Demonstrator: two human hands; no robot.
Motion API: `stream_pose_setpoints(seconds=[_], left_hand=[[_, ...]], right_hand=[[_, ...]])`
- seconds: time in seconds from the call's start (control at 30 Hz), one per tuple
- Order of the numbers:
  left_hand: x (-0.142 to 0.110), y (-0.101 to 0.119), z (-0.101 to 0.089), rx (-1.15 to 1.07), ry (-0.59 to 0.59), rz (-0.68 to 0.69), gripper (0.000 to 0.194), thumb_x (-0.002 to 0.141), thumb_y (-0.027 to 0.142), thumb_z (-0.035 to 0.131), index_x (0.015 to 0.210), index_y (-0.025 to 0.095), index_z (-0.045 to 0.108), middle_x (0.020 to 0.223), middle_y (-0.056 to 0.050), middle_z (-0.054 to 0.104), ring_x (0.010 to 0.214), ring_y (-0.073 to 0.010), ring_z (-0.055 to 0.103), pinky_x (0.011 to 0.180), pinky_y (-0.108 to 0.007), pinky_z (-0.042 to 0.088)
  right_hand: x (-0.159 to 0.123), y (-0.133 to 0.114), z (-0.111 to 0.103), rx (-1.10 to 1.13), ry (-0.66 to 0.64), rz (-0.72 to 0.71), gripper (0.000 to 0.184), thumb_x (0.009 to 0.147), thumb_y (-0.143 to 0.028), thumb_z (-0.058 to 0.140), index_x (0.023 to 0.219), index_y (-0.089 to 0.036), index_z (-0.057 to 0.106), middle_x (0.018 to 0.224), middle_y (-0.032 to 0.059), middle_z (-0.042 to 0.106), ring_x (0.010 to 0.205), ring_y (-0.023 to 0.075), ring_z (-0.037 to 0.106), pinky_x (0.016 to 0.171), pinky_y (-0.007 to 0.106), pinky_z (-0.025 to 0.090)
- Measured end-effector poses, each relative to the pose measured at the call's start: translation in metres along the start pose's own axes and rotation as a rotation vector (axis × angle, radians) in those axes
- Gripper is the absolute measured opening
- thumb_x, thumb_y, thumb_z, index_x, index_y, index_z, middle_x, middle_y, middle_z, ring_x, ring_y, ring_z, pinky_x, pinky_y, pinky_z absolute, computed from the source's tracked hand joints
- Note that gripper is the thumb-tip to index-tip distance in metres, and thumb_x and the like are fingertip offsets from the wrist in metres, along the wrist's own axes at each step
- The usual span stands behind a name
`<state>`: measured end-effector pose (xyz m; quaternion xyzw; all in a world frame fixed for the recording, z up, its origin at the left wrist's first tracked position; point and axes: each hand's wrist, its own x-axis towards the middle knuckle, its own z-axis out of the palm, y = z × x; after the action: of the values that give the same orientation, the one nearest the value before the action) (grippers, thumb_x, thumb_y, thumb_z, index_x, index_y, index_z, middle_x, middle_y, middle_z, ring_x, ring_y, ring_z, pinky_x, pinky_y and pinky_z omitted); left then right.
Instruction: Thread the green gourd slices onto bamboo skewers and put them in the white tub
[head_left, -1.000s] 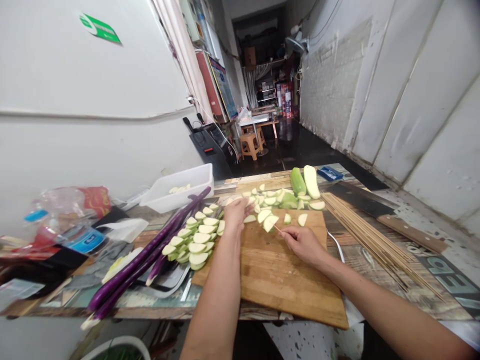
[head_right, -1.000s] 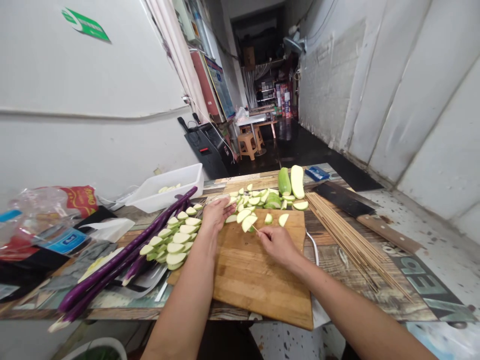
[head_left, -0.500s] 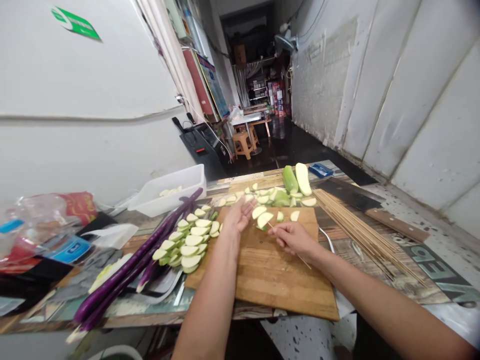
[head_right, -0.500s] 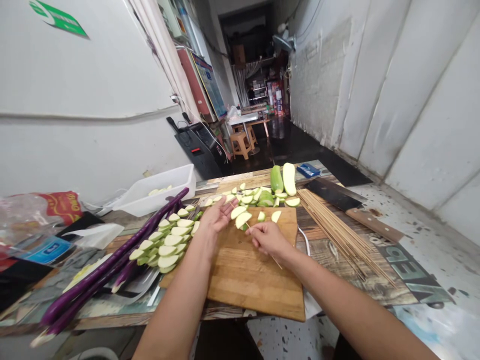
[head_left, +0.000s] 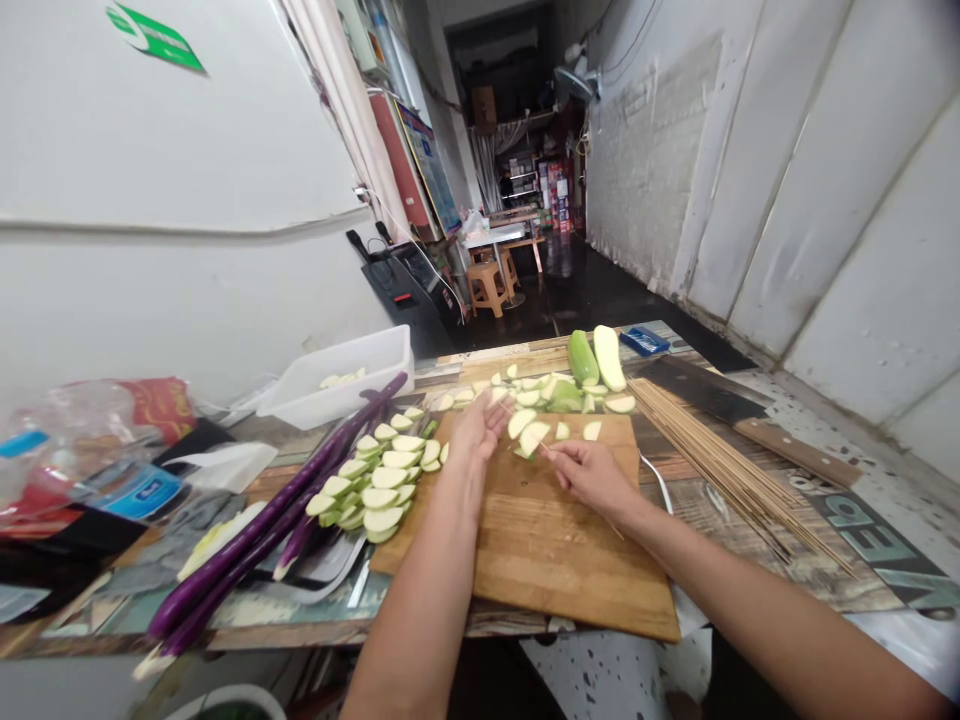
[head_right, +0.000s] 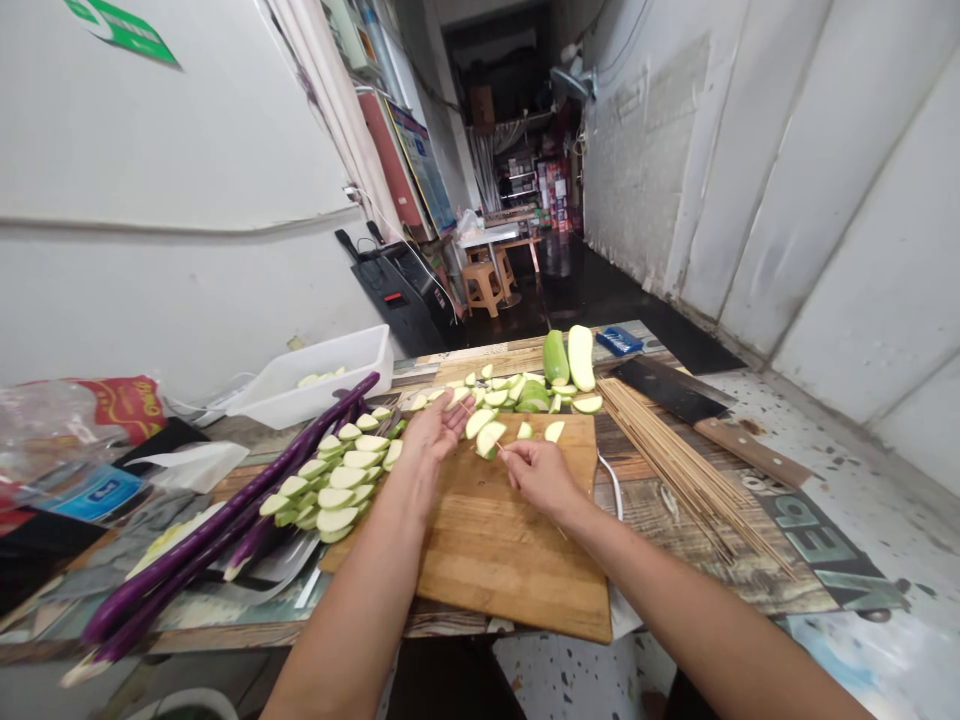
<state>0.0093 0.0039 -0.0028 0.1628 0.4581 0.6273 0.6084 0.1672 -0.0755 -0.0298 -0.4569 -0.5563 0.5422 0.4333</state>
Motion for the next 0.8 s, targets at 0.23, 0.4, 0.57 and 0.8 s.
stream_pose_setpoints(seconds=[0.23, 0.4, 0.57, 0.8], left_hand=[[-0.001, -0.003, 0.001, 0.044, -0.024, -0.047, 0.009, 0.078, 0.018, 0.056, 0.083, 0.011, 0.055, 0.074, -0.013, 0.066, 0.07, -0.0175, 0.066, 0.059, -0.021, 0.051], [0.0, -0.008, 0.003, 0.019, 0.003, -0.009, 0.012, 0.075, 0.017, 0.06, 0.084, 0.01, 0.054, 0.077, -0.014, 0.066, 0.072, -0.0191, 0.066, 0.063, -0.025, 0.052], [0.002, -0.01, 0.004, -0.012, 0.0, -0.016, 0.01, 0.077, 0.014, 0.057, 0.085, 0.01, 0.053, 0.078, -0.013, 0.066, 0.072, -0.0191, 0.066, 0.063, -0.025, 0.052], [-0.006, -0.012, 0.009, -0.011, -0.02, -0.049, 0.007, 0.075, 0.012, 0.059, 0.082, 0.01, 0.056, 0.072, -0.011, 0.066, 0.068, -0.0182, 0.066, 0.061, -0.024, 0.052]], right_hand=[[-0.001, -0.007, -0.004, 0.284, -0.167, 0.235, 0.025, 0.072, -0.038, 0.053, 0.081, -0.015, 0.056, 0.045, -0.009, 0.041, 0.027, 0.0021, 0.021, 0.028, 0.017, 0.011], [-0.001, -0.004, -0.002, -0.016, 0.002, -0.002, 0.024, 0.075, -0.037, 0.05, 0.066, -0.015, 0.056, 0.043, -0.0055, 0.044, 0.033, 0.0049, 0.03, 0.034, 0.018, 0.021], [-0.001, -0.002, -0.002, -0.357, 0.109, -0.28, 0.032, 0.078, -0.03, 0.045, 0.05, -0.017, 0.049, 0.044, -0.0023, 0.046, 0.045, 0.0088, 0.042, 0.047, 0.02, 0.031], [0.002, -0.006, -0.001, 0.193, -0.065, 0.171, 0.02, 0.071, -0.034, 0.049, 0.078, -0.015, 0.055, 0.043, -0.0082, 0.042, 0.027, 0.0037, 0.023, 0.03, 0.018, 0.014]])
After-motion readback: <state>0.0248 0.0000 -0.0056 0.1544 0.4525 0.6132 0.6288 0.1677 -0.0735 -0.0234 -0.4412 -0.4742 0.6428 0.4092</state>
